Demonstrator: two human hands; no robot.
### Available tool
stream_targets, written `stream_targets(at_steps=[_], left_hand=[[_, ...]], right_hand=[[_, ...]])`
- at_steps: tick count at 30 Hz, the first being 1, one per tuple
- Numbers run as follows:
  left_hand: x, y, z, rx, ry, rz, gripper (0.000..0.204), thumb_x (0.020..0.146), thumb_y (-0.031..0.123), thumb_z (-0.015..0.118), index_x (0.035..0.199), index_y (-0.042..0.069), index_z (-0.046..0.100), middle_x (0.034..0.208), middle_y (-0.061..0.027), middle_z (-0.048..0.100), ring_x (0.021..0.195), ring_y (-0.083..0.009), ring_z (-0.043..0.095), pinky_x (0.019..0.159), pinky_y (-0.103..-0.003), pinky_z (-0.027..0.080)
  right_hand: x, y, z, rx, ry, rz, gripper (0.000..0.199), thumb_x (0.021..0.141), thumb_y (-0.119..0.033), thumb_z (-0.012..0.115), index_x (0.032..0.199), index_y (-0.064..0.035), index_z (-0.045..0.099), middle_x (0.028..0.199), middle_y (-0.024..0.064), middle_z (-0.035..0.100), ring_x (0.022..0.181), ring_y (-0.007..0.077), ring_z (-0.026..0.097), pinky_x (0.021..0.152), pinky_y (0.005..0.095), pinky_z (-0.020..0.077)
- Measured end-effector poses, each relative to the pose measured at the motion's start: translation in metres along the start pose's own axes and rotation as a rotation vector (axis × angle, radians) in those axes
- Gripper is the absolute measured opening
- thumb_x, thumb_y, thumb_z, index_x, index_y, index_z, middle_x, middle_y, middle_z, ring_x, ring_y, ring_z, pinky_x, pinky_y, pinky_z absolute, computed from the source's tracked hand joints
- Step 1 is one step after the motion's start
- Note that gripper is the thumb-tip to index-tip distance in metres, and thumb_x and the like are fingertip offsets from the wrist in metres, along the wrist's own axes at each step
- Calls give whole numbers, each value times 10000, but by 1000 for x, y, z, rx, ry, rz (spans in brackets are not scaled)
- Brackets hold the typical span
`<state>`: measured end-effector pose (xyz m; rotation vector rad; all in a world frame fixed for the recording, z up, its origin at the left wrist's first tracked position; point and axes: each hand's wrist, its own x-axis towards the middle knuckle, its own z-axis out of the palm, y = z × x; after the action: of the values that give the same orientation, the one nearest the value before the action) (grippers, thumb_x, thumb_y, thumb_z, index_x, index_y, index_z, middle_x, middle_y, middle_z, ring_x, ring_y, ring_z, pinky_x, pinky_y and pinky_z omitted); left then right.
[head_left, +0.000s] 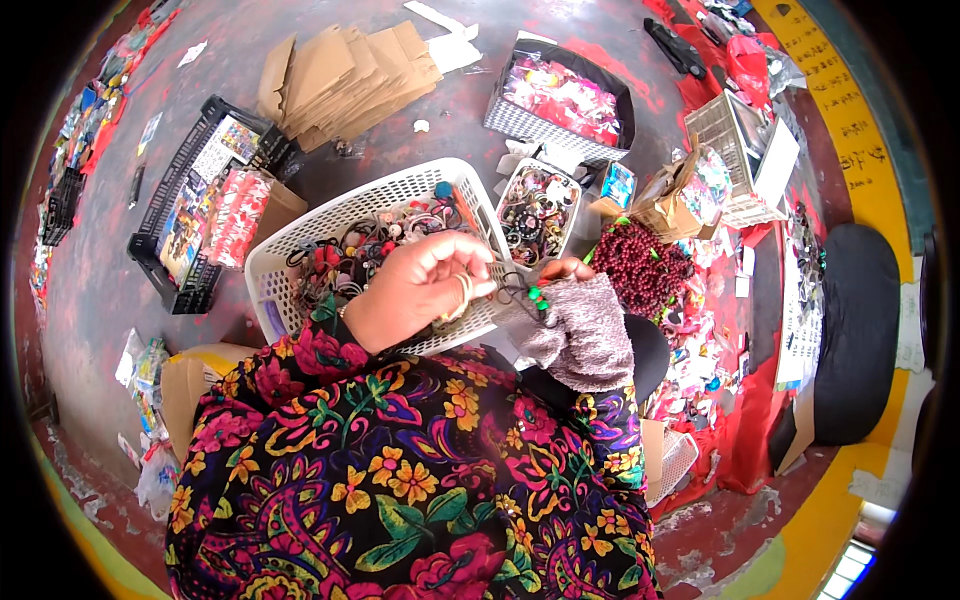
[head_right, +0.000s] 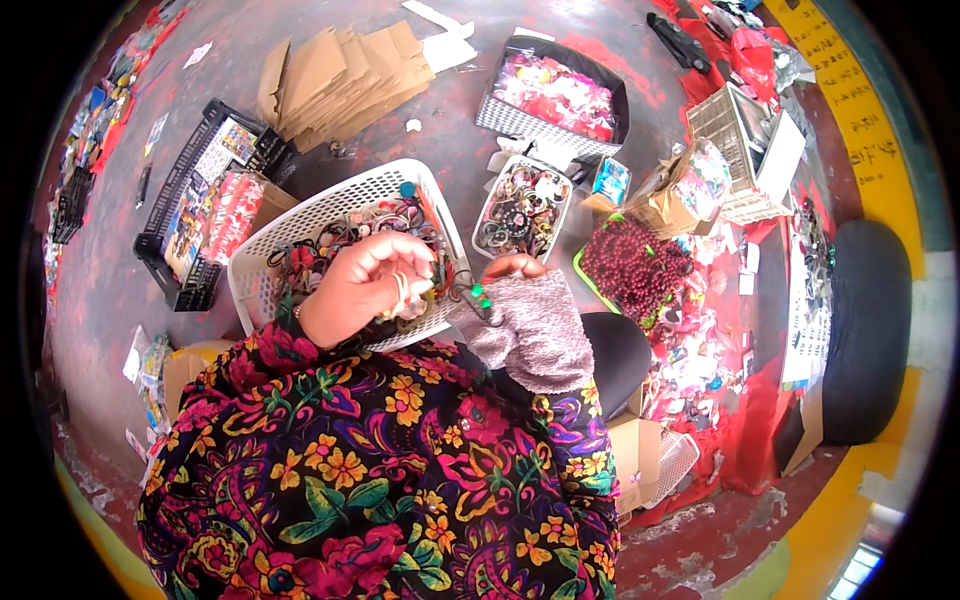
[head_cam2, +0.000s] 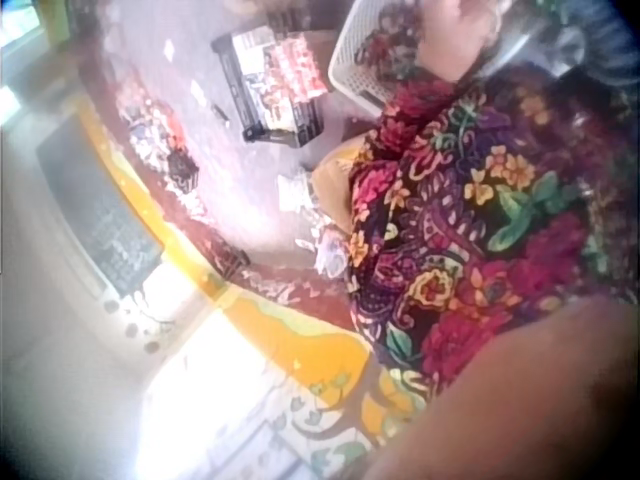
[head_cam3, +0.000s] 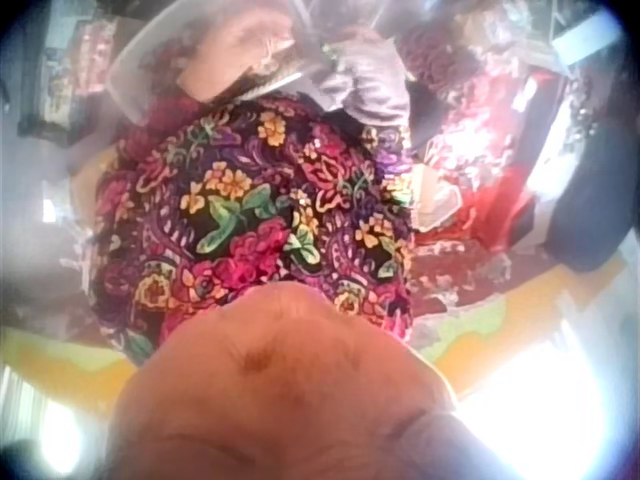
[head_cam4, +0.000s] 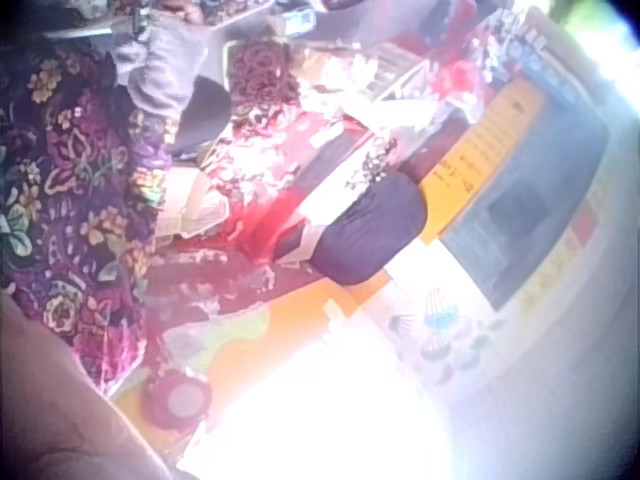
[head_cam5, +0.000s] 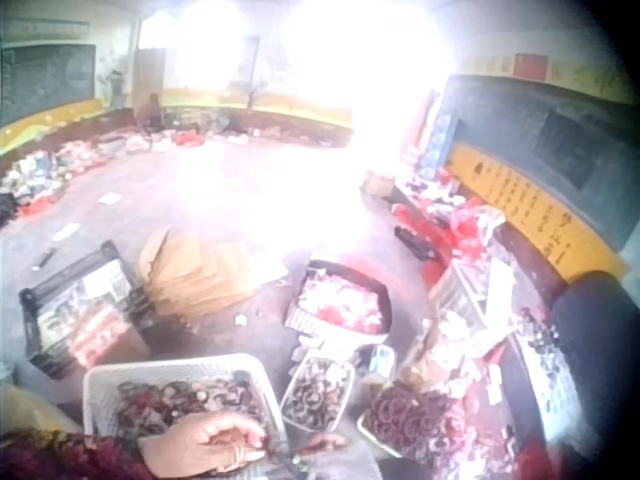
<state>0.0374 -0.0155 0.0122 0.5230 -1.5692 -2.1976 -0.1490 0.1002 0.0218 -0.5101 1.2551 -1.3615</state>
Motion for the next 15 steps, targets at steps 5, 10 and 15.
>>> stream_targets(at_steps=[5,10,15], left_hand=[[0,-6,6,195,-59,-2,245,816,-64,564,1028,34,489,903,-8,528,731,-44,515,620,-209,439],[-1,-10,5,73,-60,-72,295,835,-56,563,1114,22,508,939,-28,567,763,-52,528,658,-212,451],[-2,-7,-2,-50,-70,-134,352,824,-21,586,1167,4,510,1003,-25,572,847,-63,530,712,-221,453]], right_hand=[[7,7,10,-248,-143,-52,168,796,-65,615,948,-42,547,802,-13,539,685,59,497,615,196,412],[7,3,14,-106,-134,70,155,825,-82,595,966,-38,547,832,5,549,744,70,523,642,210,433],[3,-4,5,-231,-85,-96,194,882,-137,534,1040,-25,542,857,24,576,726,106,564,637,233,466]])
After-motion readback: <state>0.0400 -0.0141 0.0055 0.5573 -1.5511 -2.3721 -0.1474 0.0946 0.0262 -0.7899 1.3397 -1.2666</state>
